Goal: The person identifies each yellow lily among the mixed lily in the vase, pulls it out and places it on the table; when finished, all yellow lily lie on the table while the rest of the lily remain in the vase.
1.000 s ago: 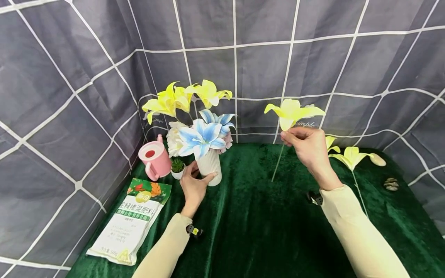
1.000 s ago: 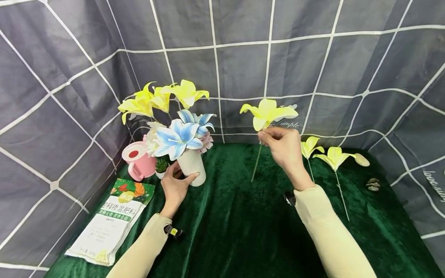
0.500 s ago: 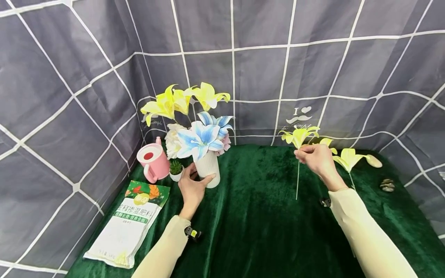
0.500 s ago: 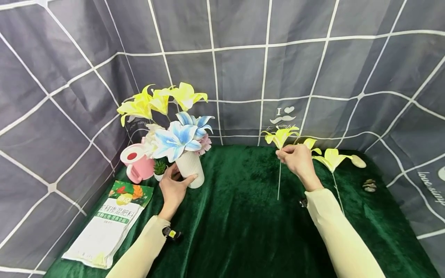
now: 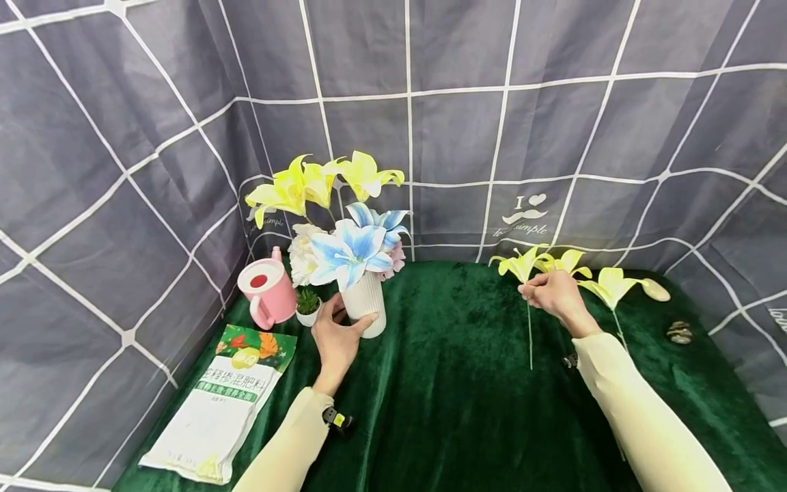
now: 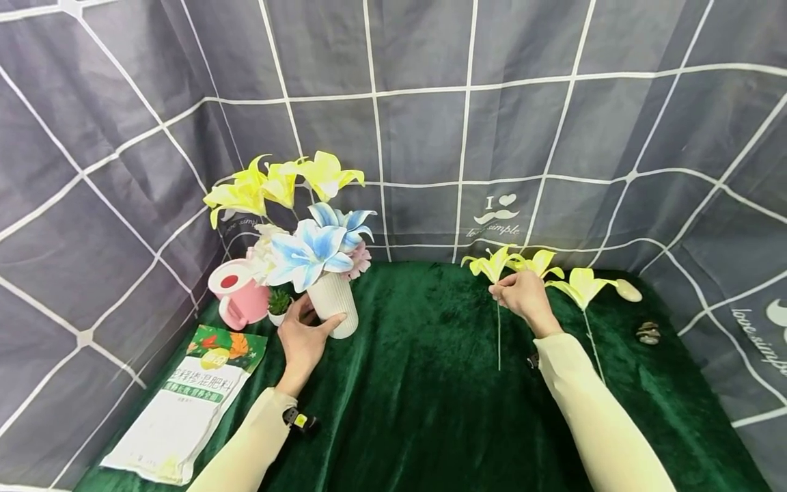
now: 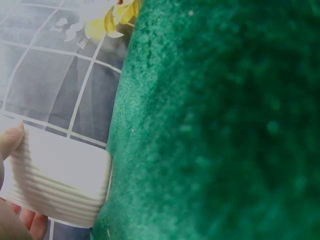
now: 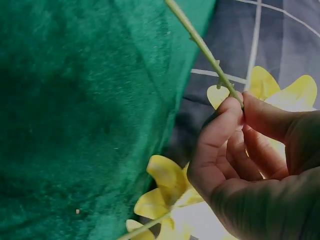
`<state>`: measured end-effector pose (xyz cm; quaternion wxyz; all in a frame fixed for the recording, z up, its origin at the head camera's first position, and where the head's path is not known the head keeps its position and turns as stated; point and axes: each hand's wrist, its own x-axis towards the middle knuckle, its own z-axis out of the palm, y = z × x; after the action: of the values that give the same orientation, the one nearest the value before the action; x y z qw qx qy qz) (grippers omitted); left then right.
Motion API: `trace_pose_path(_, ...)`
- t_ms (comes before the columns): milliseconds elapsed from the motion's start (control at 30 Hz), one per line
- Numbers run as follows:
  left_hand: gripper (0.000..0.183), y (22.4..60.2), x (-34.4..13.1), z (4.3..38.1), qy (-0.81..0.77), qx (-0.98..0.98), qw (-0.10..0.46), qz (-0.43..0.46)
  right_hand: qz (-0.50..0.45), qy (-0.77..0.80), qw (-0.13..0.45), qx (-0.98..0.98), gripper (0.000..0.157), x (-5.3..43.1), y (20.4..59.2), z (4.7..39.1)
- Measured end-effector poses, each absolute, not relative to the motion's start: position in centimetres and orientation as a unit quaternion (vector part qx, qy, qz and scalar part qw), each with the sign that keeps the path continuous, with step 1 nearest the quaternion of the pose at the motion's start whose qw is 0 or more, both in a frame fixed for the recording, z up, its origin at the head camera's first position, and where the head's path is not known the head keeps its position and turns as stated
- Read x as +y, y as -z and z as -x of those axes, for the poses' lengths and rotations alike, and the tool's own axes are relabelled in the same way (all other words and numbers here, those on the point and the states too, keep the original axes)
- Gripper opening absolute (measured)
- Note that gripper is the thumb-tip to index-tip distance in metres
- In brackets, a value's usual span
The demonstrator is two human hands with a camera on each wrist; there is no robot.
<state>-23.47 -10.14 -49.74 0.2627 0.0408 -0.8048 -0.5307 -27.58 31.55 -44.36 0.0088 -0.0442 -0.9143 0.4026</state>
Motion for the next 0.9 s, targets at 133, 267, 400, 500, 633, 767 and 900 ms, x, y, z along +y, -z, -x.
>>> trace_pose_path(133, 0.071, 49.8, -10.2, 23.4, 0.530, -0.803, 0.271, -0.037, 0.046, -0.408, -0.007, -0.912, 0.029, 31.8, 45.1, 28.1)
trace_pose_path(267, 0.071, 49.8, -10.2, 23.5, 0.524, -0.807, 0.270, -0.038, 0.054, -0.399, -0.013, -0.915, 0.029, 32.1, 45.5, 28.7)
trace_pose_path(400, 0.070, 49.8, -10.1, 23.6, 0.527, -0.805, 0.268, -0.040, 0.062, -0.407, -0.027, -0.911, 0.031, 32.3, 45.8, 29.1)
trace_pose_path(500, 0.070, 49.7, -10.0, 23.7, 0.530, -0.804, 0.267, -0.037, 0.069, -0.414, -0.036, -0.907, 0.032, 32.4, 45.9, 29.3)
trace_pose_path(633, 0.070, 49.6, -9.9, 23.9, 0.527, -0.806, 0.266, -0.033, 0.072, -0.382, -0.019, -0.921, 0.028, 32.7, 45.6, 29.5)
trace_pose_path(767, 0.070, 49.7, -9.9, 23.7, 0.525, -0.807, 0.266, -0.038, 0.073, -0.325, 0.016, -0.943, 0.023, 33.1, 45.1, 29.5)
trace_pose_path(900, 0.070, 49.9, -10.1, 23.5, 0.524, -0.805, 0.275, -0.039, 0.072, -0.318, 0.012, -0.945, 0.025, 33.2, 45.2, 29.3)
